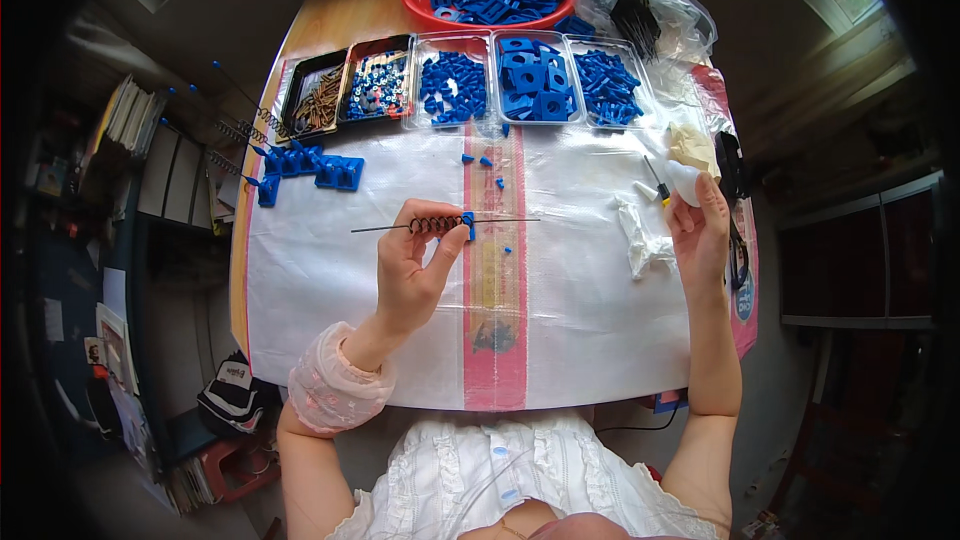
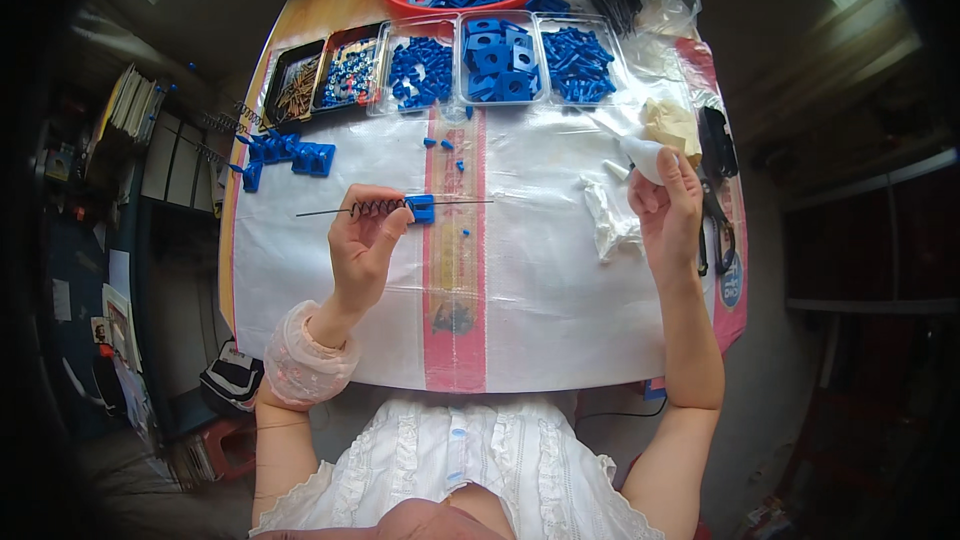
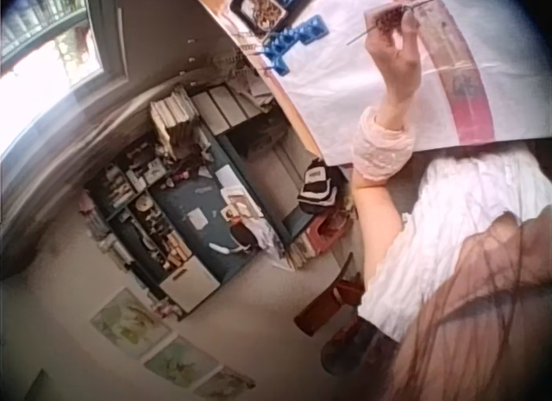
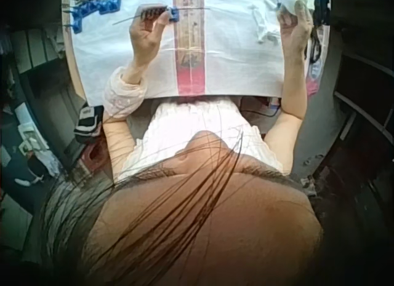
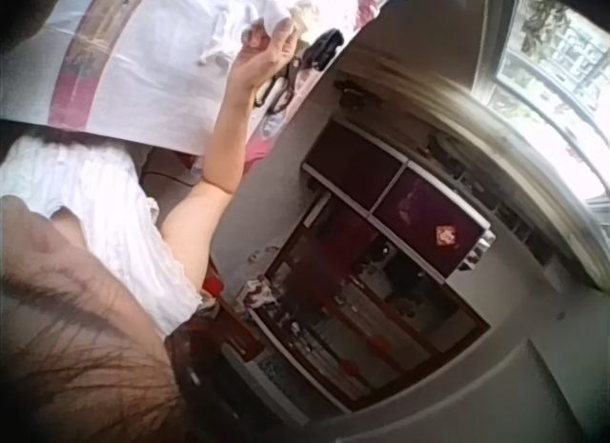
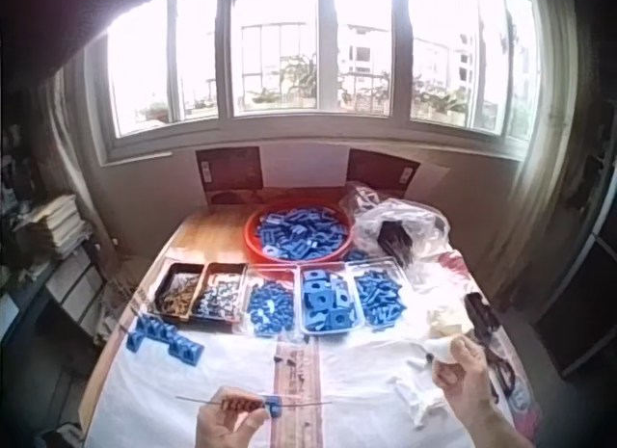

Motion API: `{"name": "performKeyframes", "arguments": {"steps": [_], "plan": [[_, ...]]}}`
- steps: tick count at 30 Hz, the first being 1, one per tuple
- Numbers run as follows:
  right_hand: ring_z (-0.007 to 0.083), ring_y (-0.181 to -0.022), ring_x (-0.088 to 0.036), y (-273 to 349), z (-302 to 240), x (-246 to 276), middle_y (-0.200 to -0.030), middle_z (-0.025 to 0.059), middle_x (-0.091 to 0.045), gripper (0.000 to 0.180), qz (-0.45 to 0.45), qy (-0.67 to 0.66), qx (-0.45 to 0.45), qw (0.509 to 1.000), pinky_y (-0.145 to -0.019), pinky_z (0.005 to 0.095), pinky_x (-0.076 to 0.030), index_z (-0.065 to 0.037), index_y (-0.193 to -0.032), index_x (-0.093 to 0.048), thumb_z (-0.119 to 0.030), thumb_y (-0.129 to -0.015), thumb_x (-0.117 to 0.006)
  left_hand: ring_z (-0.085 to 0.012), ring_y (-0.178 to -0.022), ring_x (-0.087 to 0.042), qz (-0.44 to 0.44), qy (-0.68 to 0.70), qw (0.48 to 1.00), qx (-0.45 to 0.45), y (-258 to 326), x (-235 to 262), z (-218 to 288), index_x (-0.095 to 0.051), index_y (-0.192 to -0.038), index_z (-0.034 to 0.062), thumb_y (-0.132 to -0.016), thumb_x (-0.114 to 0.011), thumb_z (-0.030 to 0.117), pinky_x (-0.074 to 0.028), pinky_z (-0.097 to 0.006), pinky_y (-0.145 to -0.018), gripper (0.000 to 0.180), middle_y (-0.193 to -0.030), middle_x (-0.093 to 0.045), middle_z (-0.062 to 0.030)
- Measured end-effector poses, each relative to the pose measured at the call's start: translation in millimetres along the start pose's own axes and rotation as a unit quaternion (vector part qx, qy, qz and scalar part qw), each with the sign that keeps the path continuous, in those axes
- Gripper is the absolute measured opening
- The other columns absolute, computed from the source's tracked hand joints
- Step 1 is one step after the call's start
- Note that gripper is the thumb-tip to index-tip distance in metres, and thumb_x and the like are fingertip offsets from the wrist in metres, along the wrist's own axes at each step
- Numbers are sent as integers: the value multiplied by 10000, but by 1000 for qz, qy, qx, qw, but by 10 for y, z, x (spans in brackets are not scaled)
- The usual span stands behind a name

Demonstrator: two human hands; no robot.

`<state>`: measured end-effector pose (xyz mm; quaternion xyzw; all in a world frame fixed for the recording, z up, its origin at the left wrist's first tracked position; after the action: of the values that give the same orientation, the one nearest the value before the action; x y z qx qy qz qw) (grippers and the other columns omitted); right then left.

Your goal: The recorder is assembling small blue plastic housings with internal metal components, likely for electrical or lighting fixtures.

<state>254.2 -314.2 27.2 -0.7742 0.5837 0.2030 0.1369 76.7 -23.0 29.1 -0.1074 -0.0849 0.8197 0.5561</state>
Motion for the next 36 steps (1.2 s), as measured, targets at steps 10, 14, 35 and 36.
{"name": "performKeyframes", "arguments": {"steps": [10, 14, 35, 36], "plan": [[112, -853, -620, 58, 355, -104, -1040, 104, -652, 199, -56, -161, -96, 981, -808, 247, -536, -85, -1092, -567, -207, -958, -647, -147, -707, -632, -75, -259, 957, -103, -99, -210, 676, -612, -968, -21, -875, -682, 7, -504, -262, -664, 119, -797, -639, -86], [133, -973, -647, 55, 330, -162, -1126, 123, -644, 247, -88, -104, -76, 988, -913, 282, -529, -81, -1125, -527, -143, -934, -669, -195, -709, -649, -141, -320, 930, -111, -209, -377, 921, -593, -974, -21, -872, -682, 20, -522, -303, -650, 142, -817, -647, -113], [94, -1058, -511, -302, 92, -174, -1191, 78, -634, 292, -86, 79, 39, 992, -936, 277, -367, -129, -1217, -464, -243, -984, -599, -390, -726, -607, -224, -355, 902, -97, -446, -640, 966, -497, -923, -27, -861, -628, 47, -473, -447, -662, 162, -792, -597, -209], [98, -1074, -513, -320, 82, -185, -1207, 85, -635, 295, -91, 87, 40, 991, -944, 282, -362, -128, -1217, -465, -231, -980, -606, -388, -728, -609, -223, -359, 901, -95, -447, -626, 959, -499, -923, -27, -861, -629, 49, -473, -448, -663, 162, -792, -598, -209]]}}
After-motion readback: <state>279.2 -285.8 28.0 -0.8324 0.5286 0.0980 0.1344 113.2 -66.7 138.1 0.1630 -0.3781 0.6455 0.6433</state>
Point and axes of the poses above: each hand's wrist, its own y-axis away from the middle knuckle, its own x-axis out of the back of the hand, z = x × y, the point moved 6 cm from there along -y, towards the middle knuckle
